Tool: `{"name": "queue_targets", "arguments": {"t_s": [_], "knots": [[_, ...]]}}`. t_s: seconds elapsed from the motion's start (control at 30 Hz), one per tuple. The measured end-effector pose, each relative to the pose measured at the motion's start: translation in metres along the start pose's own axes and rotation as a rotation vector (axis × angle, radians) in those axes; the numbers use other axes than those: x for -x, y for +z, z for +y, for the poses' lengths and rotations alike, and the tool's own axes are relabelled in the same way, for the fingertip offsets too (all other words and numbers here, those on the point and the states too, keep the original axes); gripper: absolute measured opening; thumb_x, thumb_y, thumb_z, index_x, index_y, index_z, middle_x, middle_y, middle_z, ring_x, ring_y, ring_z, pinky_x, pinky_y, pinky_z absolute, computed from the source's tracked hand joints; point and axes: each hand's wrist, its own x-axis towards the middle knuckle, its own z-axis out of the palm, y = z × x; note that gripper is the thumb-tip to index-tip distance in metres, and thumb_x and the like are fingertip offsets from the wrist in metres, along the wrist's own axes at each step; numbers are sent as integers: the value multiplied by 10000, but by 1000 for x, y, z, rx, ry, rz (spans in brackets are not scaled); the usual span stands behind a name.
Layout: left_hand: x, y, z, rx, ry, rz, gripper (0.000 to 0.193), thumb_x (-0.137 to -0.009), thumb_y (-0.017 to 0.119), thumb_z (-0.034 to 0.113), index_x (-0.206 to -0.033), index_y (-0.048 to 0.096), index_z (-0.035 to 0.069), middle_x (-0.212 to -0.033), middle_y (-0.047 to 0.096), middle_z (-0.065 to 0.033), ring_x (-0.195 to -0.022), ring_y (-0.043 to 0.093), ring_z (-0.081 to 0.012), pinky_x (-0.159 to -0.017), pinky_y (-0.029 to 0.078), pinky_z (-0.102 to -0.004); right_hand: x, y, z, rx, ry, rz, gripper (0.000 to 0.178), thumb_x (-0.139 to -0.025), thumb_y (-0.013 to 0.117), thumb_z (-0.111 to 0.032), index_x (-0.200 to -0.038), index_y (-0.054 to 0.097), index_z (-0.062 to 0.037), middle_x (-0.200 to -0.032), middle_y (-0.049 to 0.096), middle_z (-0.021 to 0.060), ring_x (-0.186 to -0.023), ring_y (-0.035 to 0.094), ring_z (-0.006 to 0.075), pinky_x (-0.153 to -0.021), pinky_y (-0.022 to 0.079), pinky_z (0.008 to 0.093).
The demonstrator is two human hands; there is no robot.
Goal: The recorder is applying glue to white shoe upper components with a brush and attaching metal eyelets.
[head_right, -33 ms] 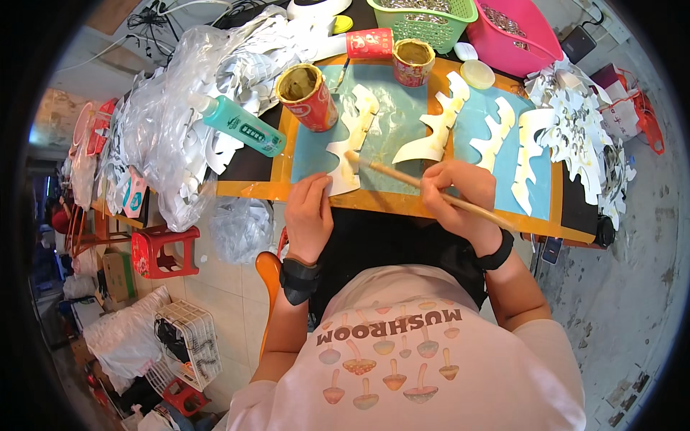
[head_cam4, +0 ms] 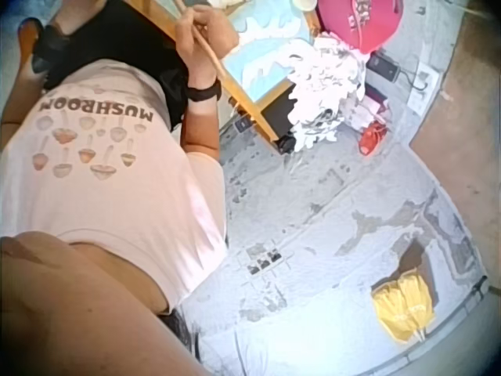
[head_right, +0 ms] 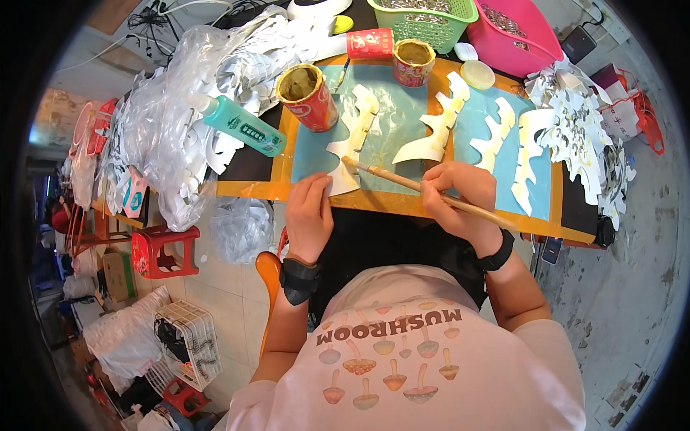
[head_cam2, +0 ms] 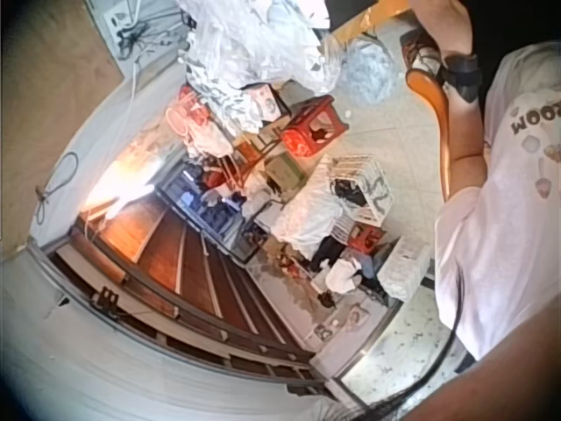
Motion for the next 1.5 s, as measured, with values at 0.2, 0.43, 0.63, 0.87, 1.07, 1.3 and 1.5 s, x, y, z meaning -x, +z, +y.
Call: {"name": "queue_targets", "arguments": {"t_s": [0.2,0.43,0.63,0.87,1.07,1.3,1.5], "knots": [[1,-1,-1,-29,13,-10,300,-771,565,-105,-1038,638,9,-1065,652,-150,-982,605,-358,-858,488,-405,-31,-5,-24,-338,87,227,134,-843,642,27,-732,571,5,-681,646,94,-578,595,110,-540,473,221],[1,-1,4,-85,-19,-17,395,-781,509,-112,-1149,590,8,-1055,645,-178,-971,596,-374,-844,484,-420,-156,19,-55,66,-212,-81,147,-865,636,-21,-727,587,-6,-646,610,17,-578,547,56,-529,417,209],[1,-2,4,-75,-17,-25,413,-772,496,-104,-1171,566,-23,-1029,634,-195,-976,589,-376,-854,473,-435,-209,90,-34,392,-175,-445,221,-741,701,-165,-685,562,-2,-591,561,103,-546,553,250,-532,453,350],[3,-6,7,-45,-46,-78,410,-757,507,-94,-1159,566,-34,-1076,634,-195,-1015,590,-371,-897,470,-429,-214,89,-21,222,9,-460,298,-729,705,-267,-713,642,23,-696,657,172,-644,658,277,-628,537,344],[2,-3,6,-22,14,-12,369,-801,503,-83,-1154,577,-4,-1026,622,-198,-966,579,-388,-850,468,-447,-214,50,-12,-133,156,-205,227,-855,620,-113,-657,542,-34,-613,558,5,-536,513,58,-478,381,215],[5,-1,4,-63,-10,-56,402,-763,525,-62,-1161,568,-27,-1102,626,-186,-1026,584,-357,-917,470,-424,-188,-13,16,-454,273,-47,189,-861,634,-150,-747,604,-3,-627,587,41,-571,576,85,-489,422,213],[4,1,5,-45,7,-17,387,-794,516,-84,-1168,574,-4,-1047,610,-198,-998,573,-393,-871,471,-443,-150,-46,49,-580,421,137,133,-890,597,-103,-803,620,-5,-664,604,54,-547,562,92,-479,405,187]]}}
